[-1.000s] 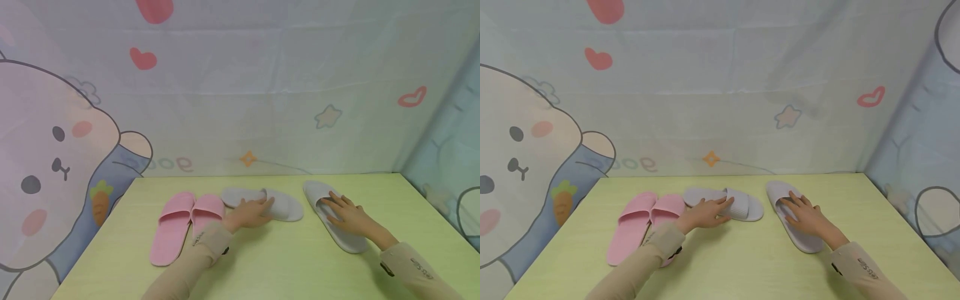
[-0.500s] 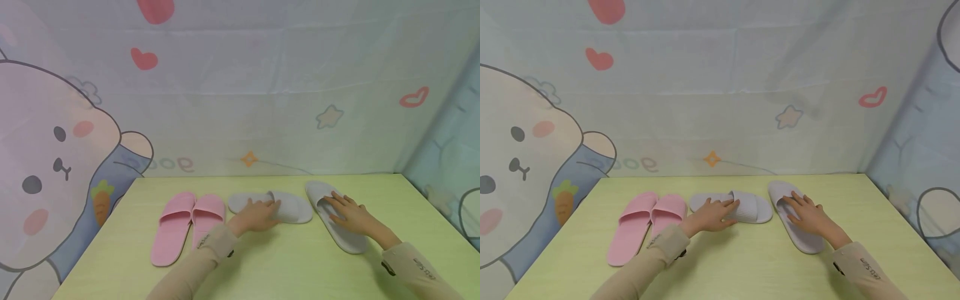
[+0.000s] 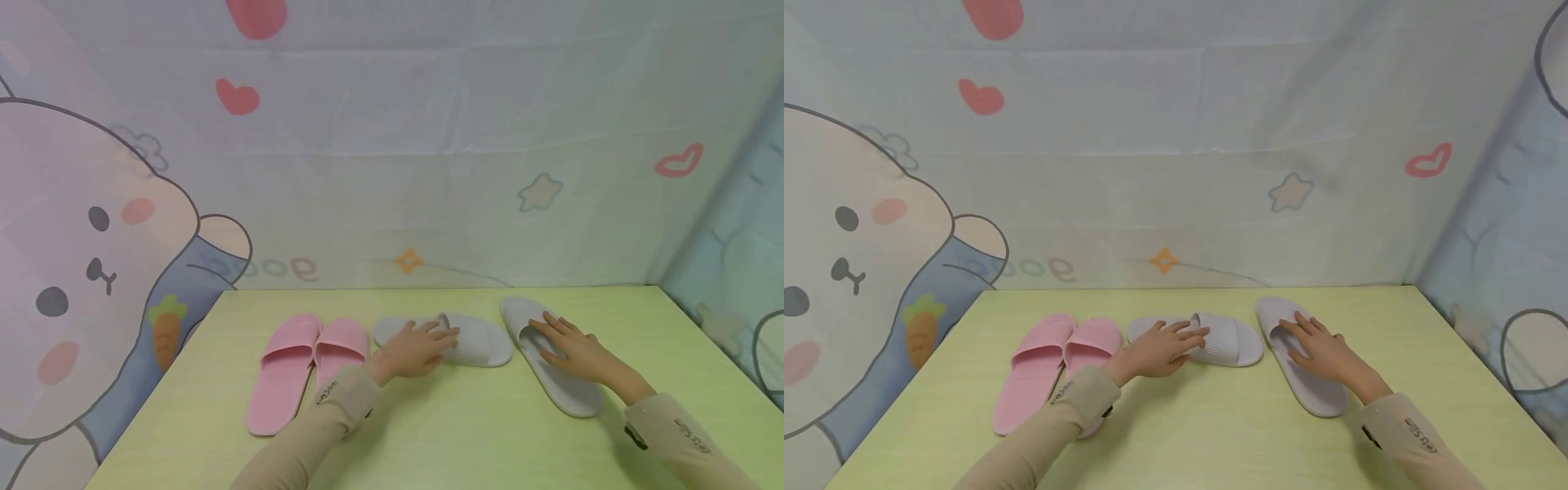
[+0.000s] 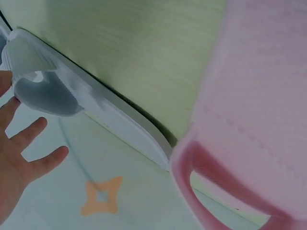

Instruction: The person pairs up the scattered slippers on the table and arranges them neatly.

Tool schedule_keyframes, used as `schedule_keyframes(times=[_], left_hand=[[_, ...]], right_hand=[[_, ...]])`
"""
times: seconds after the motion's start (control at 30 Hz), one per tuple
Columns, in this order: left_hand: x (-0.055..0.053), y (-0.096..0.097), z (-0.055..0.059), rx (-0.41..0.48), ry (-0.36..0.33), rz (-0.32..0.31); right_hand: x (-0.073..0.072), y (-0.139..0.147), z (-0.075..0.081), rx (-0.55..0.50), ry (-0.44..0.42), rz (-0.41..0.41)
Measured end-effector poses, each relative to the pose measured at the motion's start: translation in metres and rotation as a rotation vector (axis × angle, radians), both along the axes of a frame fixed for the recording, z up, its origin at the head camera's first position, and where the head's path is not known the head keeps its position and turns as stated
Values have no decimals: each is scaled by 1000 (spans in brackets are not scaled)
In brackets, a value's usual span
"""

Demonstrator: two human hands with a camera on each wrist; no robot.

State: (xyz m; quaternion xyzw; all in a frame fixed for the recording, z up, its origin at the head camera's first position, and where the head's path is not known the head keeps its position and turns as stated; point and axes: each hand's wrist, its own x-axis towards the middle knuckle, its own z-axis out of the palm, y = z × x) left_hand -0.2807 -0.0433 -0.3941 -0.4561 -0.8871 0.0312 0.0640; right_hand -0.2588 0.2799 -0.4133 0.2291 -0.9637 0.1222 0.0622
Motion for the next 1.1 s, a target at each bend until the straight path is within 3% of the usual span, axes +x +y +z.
schedule_keyframes(times=[0.17, 0.3, 0.47, 0.8, 1.1], left_hand=[[-6, -5, 1, 1, -64, 28], [-9, -9, 2, -10, -23, 43], [-11, -8, 1, -13, 23, -8], [-6, 9, 5, -65, 73, -42], [3, 22, 4, -43, 32, -82]], right_hand=[[-1, 2, -2, -9, -26, -1], [-1, 2, -2, -3, -28, -2], [0, 1, 0, 0, -30, -2], [-1, 2, 0, 20, -45, -12], [1, 3, 3, 57, -17, -27]])
